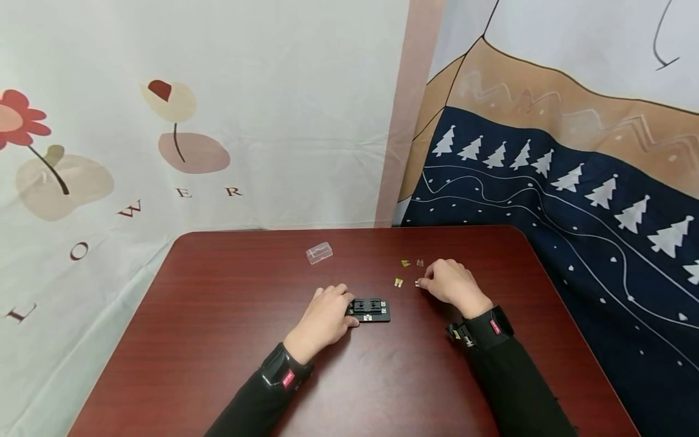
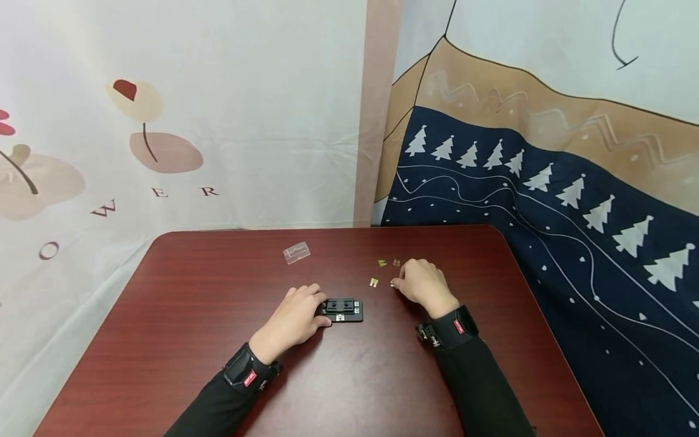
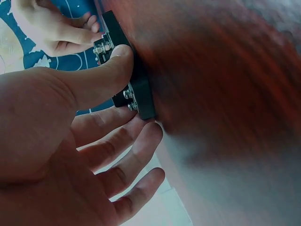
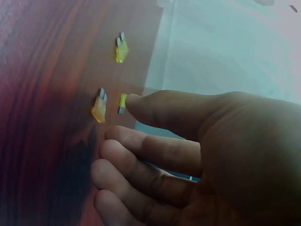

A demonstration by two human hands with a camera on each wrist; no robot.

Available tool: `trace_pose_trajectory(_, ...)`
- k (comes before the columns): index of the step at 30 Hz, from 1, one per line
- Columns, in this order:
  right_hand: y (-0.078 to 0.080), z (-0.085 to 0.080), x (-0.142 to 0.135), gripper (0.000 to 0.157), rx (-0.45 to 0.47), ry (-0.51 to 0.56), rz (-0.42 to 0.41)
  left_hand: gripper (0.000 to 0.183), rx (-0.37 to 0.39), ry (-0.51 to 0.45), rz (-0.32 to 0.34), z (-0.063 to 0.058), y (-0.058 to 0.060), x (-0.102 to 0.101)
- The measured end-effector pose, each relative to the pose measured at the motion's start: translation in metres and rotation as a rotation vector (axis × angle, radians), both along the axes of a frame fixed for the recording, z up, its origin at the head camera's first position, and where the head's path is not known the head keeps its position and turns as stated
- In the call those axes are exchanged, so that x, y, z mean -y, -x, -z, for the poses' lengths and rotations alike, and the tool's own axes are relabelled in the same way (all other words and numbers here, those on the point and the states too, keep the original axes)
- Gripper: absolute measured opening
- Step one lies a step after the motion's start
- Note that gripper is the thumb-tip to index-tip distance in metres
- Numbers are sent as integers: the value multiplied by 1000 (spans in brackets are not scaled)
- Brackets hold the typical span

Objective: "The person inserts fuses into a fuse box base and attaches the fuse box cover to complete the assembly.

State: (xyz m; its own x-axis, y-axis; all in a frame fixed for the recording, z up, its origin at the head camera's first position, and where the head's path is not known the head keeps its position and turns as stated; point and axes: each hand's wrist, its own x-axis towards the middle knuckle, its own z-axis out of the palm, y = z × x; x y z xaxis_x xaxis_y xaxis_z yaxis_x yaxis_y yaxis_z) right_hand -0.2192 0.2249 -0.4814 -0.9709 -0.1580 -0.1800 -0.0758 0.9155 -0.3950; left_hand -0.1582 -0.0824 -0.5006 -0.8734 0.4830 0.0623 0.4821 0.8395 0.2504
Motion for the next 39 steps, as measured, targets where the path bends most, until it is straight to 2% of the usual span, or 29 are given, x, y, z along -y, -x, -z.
trace_pose_trajectory(9,-1,7,6,23,0,-38,45,47,8,3,4,2,0,-1)
trace_pose_trajectory(15,-1,11,10,21,-11,-56,38,46,1,6,4,1,0,-1)
trace_pose_trajectory(26,-3,7,16,22,-39,-42,42,46,-15,10,17,-3,0,0)
trace_pose_trajectory(34,-4,10,20,41,-72,-70,51,48,3,20,13,-1,1,1)
trace_pose_trajectory(39,-4,11,21,38,-78,-62,54,48,-5,18,12,-1,1,1)
